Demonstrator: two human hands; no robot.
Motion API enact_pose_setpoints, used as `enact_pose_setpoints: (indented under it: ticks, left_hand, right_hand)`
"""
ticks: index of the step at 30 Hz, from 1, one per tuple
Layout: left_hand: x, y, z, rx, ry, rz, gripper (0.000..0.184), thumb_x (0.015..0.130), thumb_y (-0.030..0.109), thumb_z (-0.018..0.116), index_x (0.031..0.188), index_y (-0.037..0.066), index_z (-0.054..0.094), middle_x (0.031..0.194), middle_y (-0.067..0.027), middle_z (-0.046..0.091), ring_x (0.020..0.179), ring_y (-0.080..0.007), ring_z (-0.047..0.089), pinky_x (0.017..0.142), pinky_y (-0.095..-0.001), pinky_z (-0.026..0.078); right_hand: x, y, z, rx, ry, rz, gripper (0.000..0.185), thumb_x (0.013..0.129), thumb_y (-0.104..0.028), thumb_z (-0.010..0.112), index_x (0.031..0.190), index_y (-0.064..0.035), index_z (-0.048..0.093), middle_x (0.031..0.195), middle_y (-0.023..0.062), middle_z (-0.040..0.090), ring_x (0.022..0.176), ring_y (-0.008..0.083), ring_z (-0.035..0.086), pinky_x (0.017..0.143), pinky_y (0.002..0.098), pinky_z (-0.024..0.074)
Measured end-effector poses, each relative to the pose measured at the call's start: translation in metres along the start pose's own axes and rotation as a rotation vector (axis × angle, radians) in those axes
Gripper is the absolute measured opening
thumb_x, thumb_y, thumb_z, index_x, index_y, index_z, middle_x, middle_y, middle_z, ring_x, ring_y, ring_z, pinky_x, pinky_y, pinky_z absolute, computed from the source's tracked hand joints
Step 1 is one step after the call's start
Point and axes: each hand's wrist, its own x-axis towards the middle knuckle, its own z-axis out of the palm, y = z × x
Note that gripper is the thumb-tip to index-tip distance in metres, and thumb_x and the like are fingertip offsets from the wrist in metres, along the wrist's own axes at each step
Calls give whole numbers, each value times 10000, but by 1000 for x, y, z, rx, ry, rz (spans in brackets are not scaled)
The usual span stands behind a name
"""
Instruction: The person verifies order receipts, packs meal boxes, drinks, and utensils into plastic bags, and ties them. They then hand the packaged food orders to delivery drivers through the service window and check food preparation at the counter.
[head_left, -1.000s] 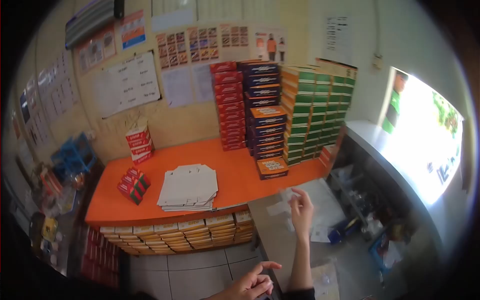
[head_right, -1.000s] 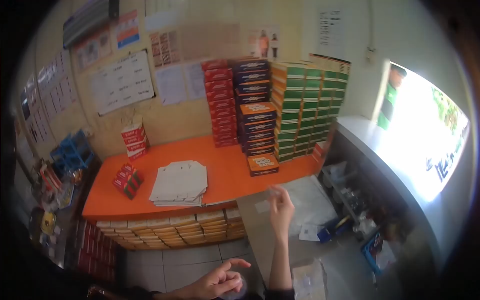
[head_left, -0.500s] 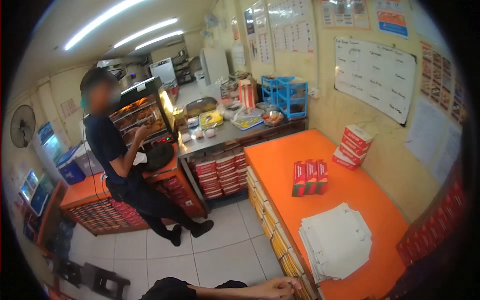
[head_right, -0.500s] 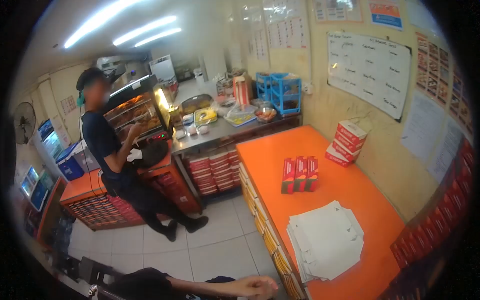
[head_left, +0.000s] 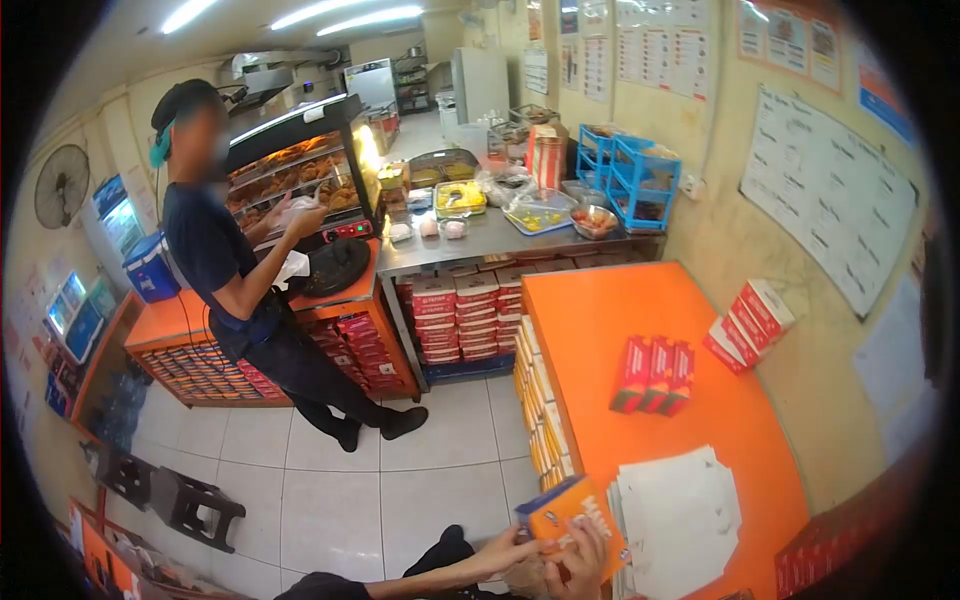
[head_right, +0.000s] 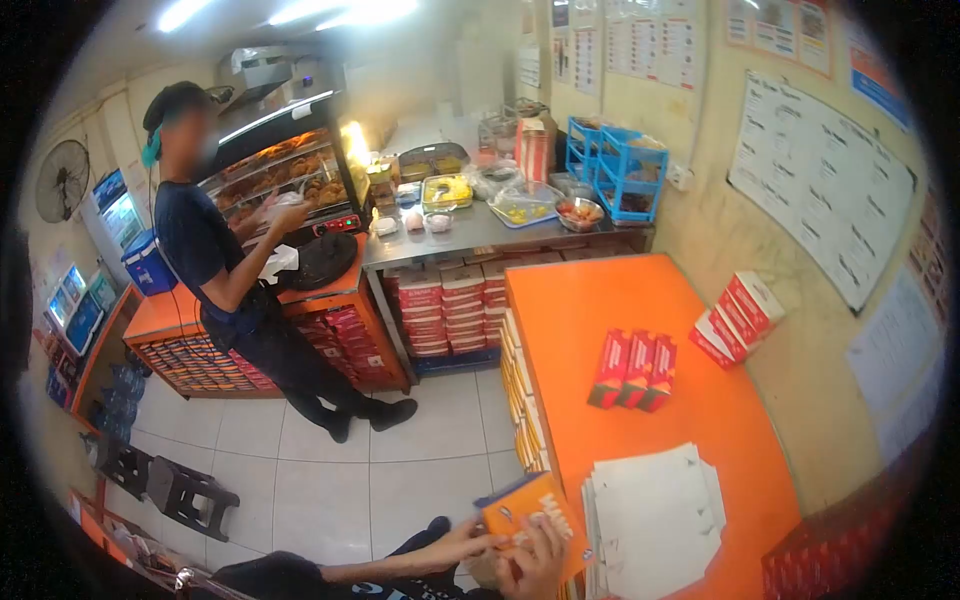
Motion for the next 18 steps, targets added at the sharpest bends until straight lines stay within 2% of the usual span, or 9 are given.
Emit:
enact_pose_setpoints:
  ticks: [1,3,8,10,12,13,15,17,18]
  left_hand:
    - [-3,7,-19,-10,83,-78,681,777,346,671,1275,13,348,1107,-134,537,999,-187,517,858,-289,414]
    - [-4,14,-56,-34,179,-159,642,801,298,651,1288,26,333,1112,-127,523,976,-182,505,842,-291,407]
    - [18,22,-152,36,264,211,599,810,276,644,1249,9,336,1032,-103,544,857,-144,527,728,-271,437]
    - [34,17,-198,38,375,186,569,813,240,629,1244,3,342,1063,-106,538,901,-152,525,770,-272,433]
    - [44,37,-233,-113,571,151,509,838,207,536,1253,-15,341,1119,-103,526,1003,-185,516,877,-287,404]
    - [55,32,-259,-112,581,161,509,838,207,536,1253,-15,341,1119,-103,526,1003,-185,516,877,-287,404]
    - [88,14,-329,-304,795,267,534,864,257,427,1292,-35,298,1166,-117,492,1033,-198,504,904,-300,391]
    - [97,92,-339,-554,740,432,610,835,298,377,1391,134,188,1267,-163,396,1071,-266,485,925,-365,402]
    - [113,119,-344,-541,826,530,608,828,310,375,1389,172,188,1257,-157,410,1072,-280,484,920,-378,409]
  right_hand:
    - [3,10,25,8,-6,-8,133,690,-126,703,799,-79,644,735,98,638,709,211,588,668,348,459]
    - [9,26,70,203,-349,-78,535,641,-217,731,1115,-59,540,1194,203,472,1166,336,416,971,472,313]
    - [85,4,167,224,-397,182,625,618,-264,747,1171,-102,505,1109,145,494,1105,317,453,935,429,320]
    - [109,12,204,219,-409,200,673,614,-254,753,1209,-101,478,1130,147,479,1082,292,480,904,413,356]
    - [130,33,241,1142,-764,624,620,668,-235,708,1197,-29,460,1306,189,361,1217,300,369,1015,381,292]
    - [147,42,256,1147,-768,611,620,668,-235,708,1197,-29,460,1306,189,361,1217,300,369,1015,381,292]
    - [198,60,285,1489,-770,993,558,722,-253,669,1190,-24,470,1228,162,445,1142,265,445,967,351,352]
    - [267,62,301,1798,-765,1407,502,775,-272,630,1182,-19,480,1150,135,528,1068,230,522,919,322,412]
    - [299,42,309,1578,-646,1417,408,865,-311,533,1149,-18,517,1010,94,606,904,208,593,801,311,479]
